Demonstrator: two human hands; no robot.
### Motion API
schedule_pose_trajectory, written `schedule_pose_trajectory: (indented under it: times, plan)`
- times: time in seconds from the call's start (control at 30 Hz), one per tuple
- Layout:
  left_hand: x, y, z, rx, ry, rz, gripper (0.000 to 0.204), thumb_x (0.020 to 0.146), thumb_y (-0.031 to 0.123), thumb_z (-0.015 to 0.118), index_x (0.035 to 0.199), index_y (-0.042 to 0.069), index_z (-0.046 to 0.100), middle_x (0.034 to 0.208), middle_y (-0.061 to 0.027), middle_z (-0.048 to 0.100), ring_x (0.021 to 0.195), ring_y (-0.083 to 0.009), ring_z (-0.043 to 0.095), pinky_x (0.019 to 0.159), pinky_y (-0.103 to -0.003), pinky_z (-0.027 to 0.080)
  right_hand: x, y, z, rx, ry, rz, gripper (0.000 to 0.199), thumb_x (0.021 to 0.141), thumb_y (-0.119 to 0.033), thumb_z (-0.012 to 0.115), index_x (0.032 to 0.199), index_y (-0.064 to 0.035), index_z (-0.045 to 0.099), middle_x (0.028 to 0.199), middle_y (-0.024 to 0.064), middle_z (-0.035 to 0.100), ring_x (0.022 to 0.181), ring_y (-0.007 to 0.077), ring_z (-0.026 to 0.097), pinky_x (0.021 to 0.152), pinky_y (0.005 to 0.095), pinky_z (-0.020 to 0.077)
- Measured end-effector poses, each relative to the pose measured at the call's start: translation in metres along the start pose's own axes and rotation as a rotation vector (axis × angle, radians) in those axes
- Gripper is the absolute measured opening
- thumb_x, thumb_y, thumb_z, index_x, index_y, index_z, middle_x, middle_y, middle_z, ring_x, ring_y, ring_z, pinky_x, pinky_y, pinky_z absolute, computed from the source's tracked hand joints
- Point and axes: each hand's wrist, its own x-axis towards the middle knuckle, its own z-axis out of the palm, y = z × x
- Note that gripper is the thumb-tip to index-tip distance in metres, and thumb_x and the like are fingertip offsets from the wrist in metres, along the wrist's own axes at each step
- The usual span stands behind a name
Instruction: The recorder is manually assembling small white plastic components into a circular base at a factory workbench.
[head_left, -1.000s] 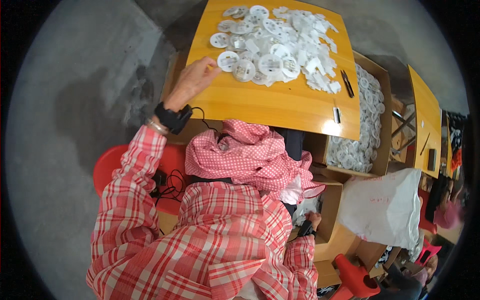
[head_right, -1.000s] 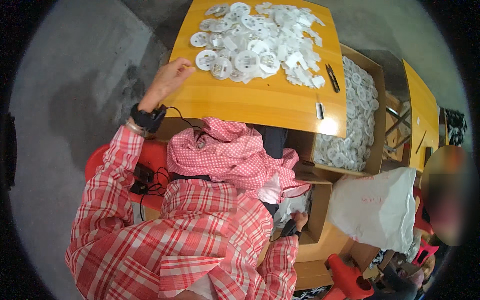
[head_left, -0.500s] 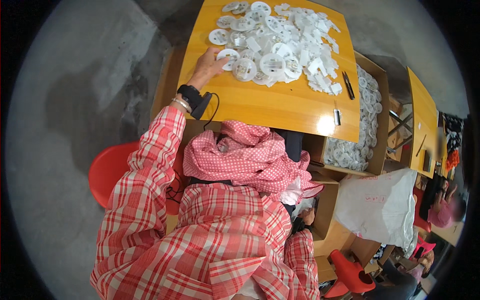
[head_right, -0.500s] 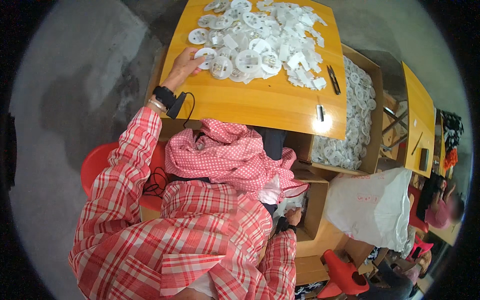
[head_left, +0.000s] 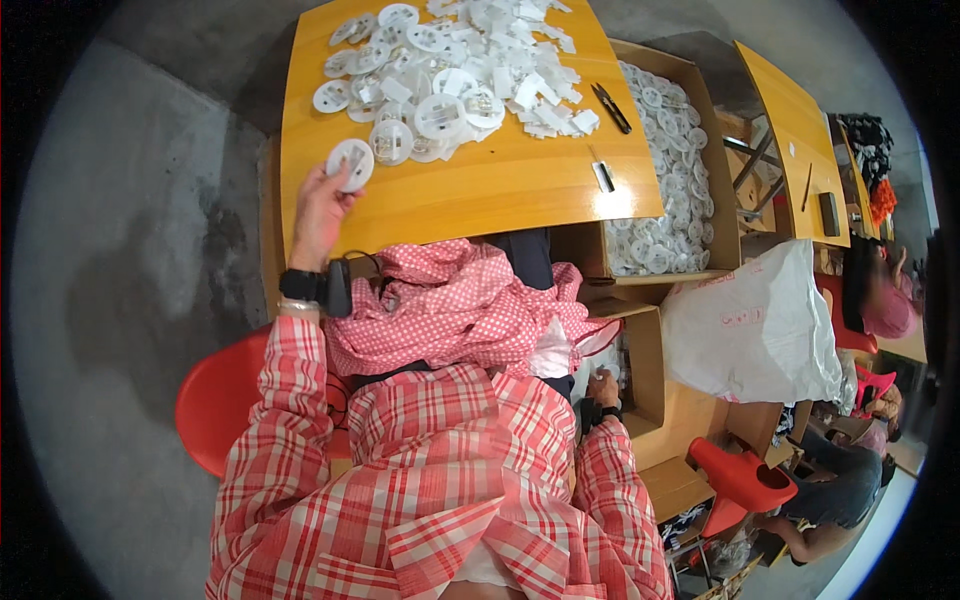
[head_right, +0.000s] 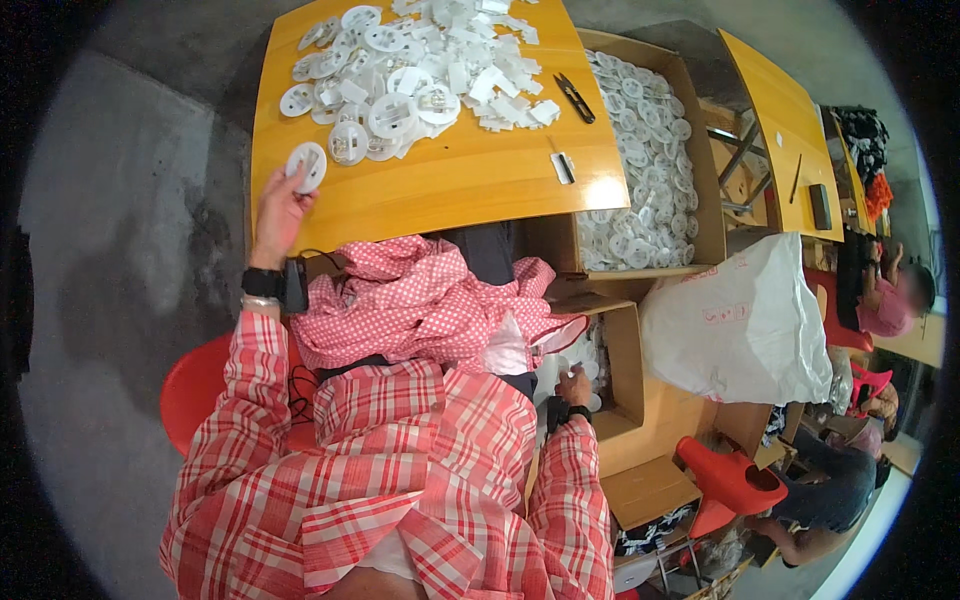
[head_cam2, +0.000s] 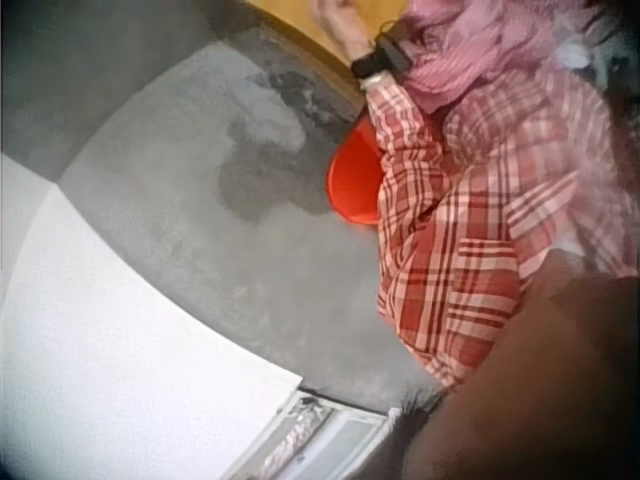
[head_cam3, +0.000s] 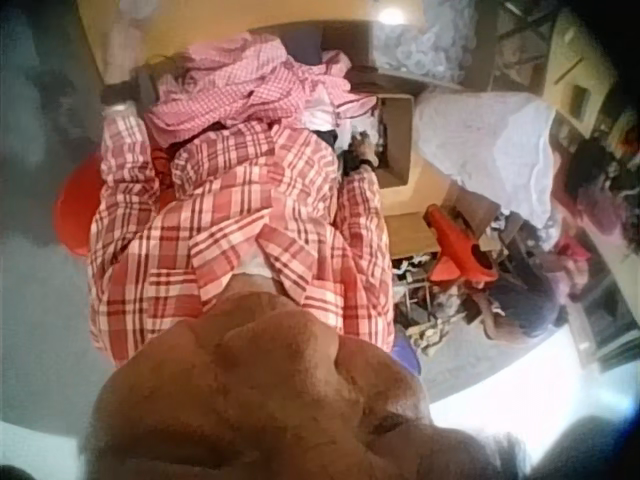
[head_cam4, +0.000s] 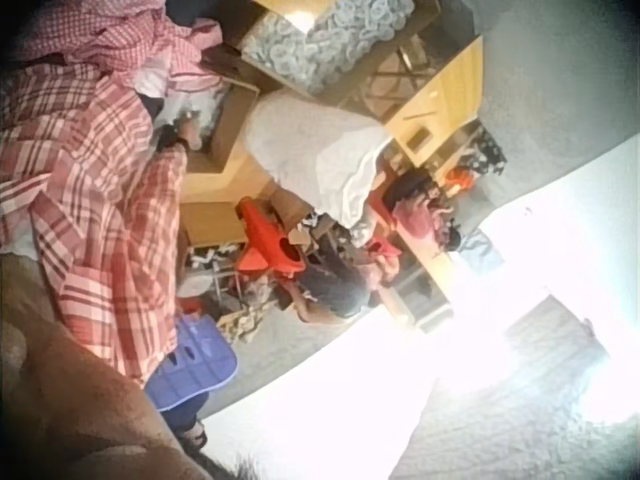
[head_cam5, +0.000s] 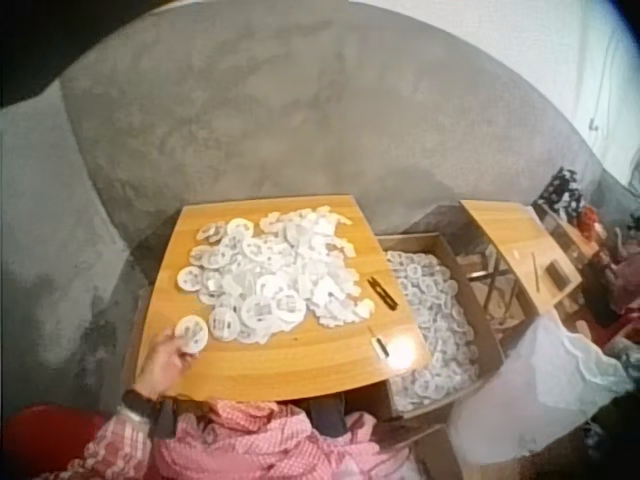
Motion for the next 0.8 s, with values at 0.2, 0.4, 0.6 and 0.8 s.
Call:
schedule_pose_trajectory:
  times: [0.2,0.4,0.6,0.8]
  plan:
    - [-0.021,-0.039,0.043,-0.160,-0.249,-0.180,0.036,0.088,0.012,0.056,0.123,0.007,0.047,0.098,-0.0044,0.061,0.070,-0.0122,0.059,0.059,-0.021,0.046,0.044,-0.041,-0.075,0.378,0.275,-0.025,0.022,0.085,-0.025,0.057,0.093,-0.0046,0.062,0.071,0.0143,0.065,0.066,0.0280,0.064,0.062,0.0380,0.0490]
    - [-0.030,-0.050,0.071,-0.173,-0.351,-0.167,0.046,0.090,0.013,0.054,0.133,0.008,0.037,0.104,-0.0061,0.059,0.074,-0.0134,0.061,0.064,-0.023,0.049,0.081,-0.193,-0.224,0.620,0.629,-0.271,0.018,0.090,-0.019,0.055,0.100,-0.0053,0.060,0.073,0.0110,0.062,0.065,0.0139,0.058,0.059,0.0271,0.0457]
    - [-0.029,-0.051,0.069,-0.115,-0.357,-0.158,0.046,0.091,0.013,0.053,0.133,0.007,0.035,0.108,-0.0088,0.058,0.080,-0.0166,0.062,0.069,-0.026,0.050,0.112,-0.347,-0.284,0.368,0.462,-0.779,0.027,0.085,-0.016,0.060,0.110,-0.0083,0.055,0.087,0.0119,0.063,0.070,0.0228,0.062,0.063,0.0317,0.0486]
    - [-0.030,-0.053,0.071,-0.108,-0.363,-0.163,0.048,0.091,0.015,0.053,0.134,0.007,0.034,0.111,-0.0089,0.057,0.083,-0.0168,0.062,0.069,-0.026,0.051,0.164,-0.405,-0.280,0.047,0.485,-1.074,0.040,0.078,-0.006,0.061,0.117,-0.0099,0.054,0.107,0.0097,0.057,0.090,0.0270,0.056,0.079,0.0348,0.0461]
